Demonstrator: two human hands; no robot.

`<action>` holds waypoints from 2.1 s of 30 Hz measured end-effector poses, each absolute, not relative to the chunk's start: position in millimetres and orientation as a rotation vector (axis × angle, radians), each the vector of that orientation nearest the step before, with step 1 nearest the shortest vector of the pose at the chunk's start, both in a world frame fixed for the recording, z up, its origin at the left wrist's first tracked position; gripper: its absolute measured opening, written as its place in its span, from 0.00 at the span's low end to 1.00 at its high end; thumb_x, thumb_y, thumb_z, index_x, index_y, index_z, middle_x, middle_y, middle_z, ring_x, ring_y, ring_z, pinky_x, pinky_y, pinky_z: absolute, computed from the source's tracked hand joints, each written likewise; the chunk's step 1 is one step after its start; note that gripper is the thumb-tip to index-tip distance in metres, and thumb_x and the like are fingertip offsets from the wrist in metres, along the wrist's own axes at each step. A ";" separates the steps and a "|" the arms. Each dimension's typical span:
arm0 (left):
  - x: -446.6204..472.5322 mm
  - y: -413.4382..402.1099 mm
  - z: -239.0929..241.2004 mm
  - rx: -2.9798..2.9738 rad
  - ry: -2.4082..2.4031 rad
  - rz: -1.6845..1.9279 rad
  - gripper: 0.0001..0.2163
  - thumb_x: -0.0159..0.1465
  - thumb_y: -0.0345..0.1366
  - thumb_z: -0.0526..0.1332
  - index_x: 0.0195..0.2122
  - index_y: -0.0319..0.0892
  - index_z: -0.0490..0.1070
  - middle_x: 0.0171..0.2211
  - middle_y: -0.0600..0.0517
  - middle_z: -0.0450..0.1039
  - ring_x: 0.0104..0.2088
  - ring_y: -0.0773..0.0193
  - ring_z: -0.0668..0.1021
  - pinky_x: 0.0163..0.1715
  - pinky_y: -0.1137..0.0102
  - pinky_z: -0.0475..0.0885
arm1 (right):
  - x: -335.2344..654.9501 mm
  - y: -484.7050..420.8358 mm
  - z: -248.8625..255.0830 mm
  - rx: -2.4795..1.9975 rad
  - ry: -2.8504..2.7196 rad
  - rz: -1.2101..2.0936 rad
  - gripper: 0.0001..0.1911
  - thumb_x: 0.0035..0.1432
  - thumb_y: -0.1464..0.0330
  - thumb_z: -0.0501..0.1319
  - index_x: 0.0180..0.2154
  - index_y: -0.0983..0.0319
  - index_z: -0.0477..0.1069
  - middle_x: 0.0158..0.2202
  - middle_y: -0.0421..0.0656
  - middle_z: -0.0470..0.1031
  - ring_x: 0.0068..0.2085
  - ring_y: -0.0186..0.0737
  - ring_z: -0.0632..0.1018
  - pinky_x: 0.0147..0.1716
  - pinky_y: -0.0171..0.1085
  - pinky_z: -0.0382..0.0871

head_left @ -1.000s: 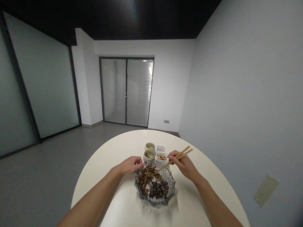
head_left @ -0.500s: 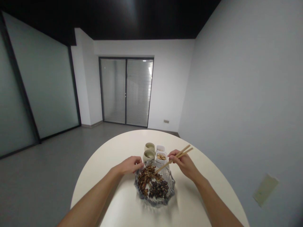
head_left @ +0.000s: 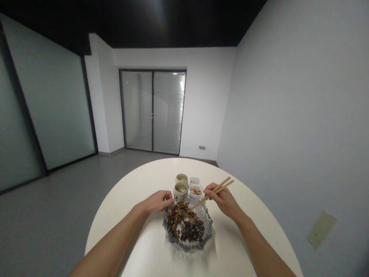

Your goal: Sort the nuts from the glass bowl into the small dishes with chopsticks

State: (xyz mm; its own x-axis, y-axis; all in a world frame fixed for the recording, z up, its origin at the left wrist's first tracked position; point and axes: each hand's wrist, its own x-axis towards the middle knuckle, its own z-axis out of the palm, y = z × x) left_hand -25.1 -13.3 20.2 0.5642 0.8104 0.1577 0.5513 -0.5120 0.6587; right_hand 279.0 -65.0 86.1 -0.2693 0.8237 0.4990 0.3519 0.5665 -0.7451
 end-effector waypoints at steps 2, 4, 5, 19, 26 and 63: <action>-25.1 -13.5 19.8 2.237 1.084 0.618 0.18 0.65 0.50 0.54 0.33 0.39 0.71 0.27 0.53 0.71 0.27 0.65 0.71 0.27 0.73 0.63 | 277.3 -67.1 87.0 -0.961 -1.879 0.635 0.13 0.61 0.60 0.62 0.29 0.60 0.77 0.24 0.41 0.74 0.27 0.39 0.73 0.27 0.35 0.66; -25.3 -13.8 20.0 2.232 1.081 0.613 0.18 0.65 0.50 0.54 0.33 0.39 0.71 0.27 0.54 0.71 0.27 0.65 0.71 0.27 0.73 0.64 | 277.0 -67.7 87.5 -0.957 -1.886 0.640 0.13 0.61 0.60 0.62 0.29 0.60 0.77 0.24 0.41 0.75 0.27 0.39 0.73 0.27 0.35 0.66; -25.4 -13.8 20.2 2.233 1.081 0.610 0.18 0.65 0.50 0.54 0.33 0.39 0.71 0.27 0.54 0.71 0.27 0.65 0.71 0.27 0.73 0.63 | 277.4 -67.4 87.4 -0.954 -1.888 0.640 0.12 0.61 0.60 0.62 0.30 0.60 0.77 0.25 0.41 0.75 0.27 0.39 0.73 0.27 0.35 0.66; -24.3 -16.1 22.9 2.249 1.095 0.604 0.18 0.65 0.50 0.53 0.33 0.39 0.71 0.25 0.54 0.70 0.26 0.65 0.71 0.27 0.73 0.63 | 283.3 -69.0 87.4 -1.094 -1.922 0.519 0.17 0.59 0.56 0.64 0.25 0.61 0.72 0.19 0.38 0.68 0.22 0.35 0.66 0.22 0.34 0.59; -23.6 -16.5 24.0 2.243 1.092 0.599 0.19 0.65 0.50 0.54 0.33 0.38 0.71 0.25 0.54 0.70 0.26 0.65 0.70 0.27 0.73 0.62 | 285.8 -69.8 85.4 -1.165 -1.932 0.457 0.21 0.64 0.55 0.57 0.23 0.59 0.65 0.16 0.36 0.66 0.20 0.35 0.67 0.22 0.33 0.60; -22.4 -19.1 26.5 2.226 1.099 0.609 0.18 0.64 0.50 0.54 0.32 0.39 0.71 0.26 0.53 0.71 0.27 0.65 0.71 0.27 0.72 0.63 | 262.3 -69.8 72.0 -1.082 -1.715 0.289 0.24 0.66 0.53 0.54 0.22 0.58 0.66 0.20 0.39 0.71 0.24 0.38 0.71 0.28 0.35 0.64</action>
